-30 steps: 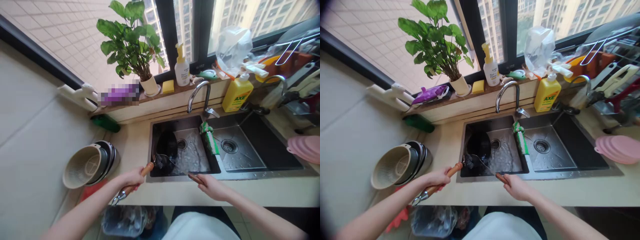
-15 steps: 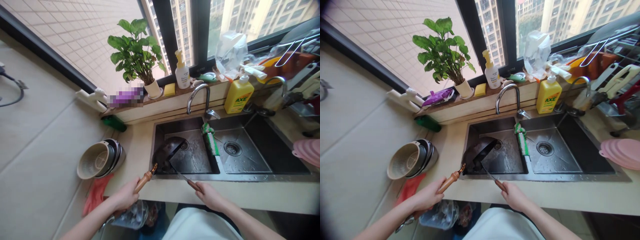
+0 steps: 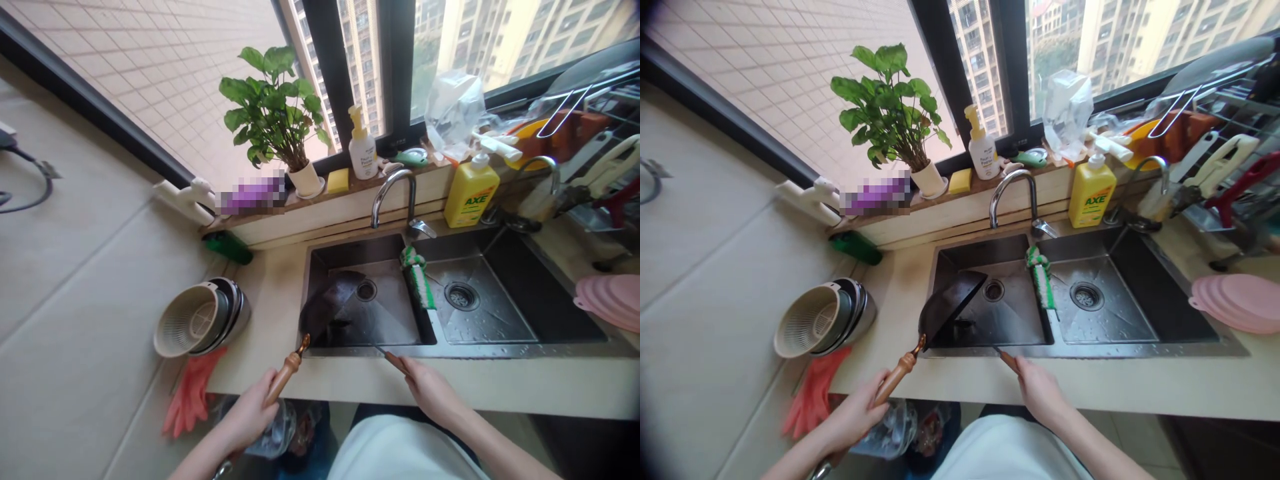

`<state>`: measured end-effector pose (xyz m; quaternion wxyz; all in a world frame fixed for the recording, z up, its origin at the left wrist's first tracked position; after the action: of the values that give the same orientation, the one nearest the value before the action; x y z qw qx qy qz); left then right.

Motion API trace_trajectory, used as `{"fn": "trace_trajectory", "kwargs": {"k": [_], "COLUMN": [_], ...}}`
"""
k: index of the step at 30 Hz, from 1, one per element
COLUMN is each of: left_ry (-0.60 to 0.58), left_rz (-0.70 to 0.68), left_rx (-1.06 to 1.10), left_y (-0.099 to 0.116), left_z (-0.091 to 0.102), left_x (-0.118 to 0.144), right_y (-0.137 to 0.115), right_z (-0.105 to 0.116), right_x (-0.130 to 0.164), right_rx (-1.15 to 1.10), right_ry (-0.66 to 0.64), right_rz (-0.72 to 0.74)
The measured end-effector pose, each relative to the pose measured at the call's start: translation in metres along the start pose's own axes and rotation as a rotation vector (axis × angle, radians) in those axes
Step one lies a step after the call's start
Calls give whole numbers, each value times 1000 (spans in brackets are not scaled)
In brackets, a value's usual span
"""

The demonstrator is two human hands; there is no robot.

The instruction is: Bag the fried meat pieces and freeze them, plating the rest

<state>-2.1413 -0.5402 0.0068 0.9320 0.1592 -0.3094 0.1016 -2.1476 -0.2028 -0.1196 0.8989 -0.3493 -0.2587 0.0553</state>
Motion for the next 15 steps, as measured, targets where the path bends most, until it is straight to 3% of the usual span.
{"fn": "trace_trajectory", "kwargs": {"k": [8,15], "left_ry": [64,98], "left_rz": [-56,-52], "left_rx": [105,143], "left_y": [-46,-58], "left_z": [-35,-45], "left_x": [2,3], "right_y": [51,58], "right_z": [7,18], "right_x": [19,19], "right_rx": [-58,-89], "right_ry": [84,207], "right_rz": [-128,-139]}}
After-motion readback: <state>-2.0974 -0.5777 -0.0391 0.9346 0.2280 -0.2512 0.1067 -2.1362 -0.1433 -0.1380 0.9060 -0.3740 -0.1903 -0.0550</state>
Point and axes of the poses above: each hand's wrist, its own x-axis away from the middle knuckle, its own z-axis out of the back of the hand, y = z × x, the point moved 7 cm from there along -x, towards the middle knuckle, and after that the axes turned 1 degree about z, right-handed, at the moved point
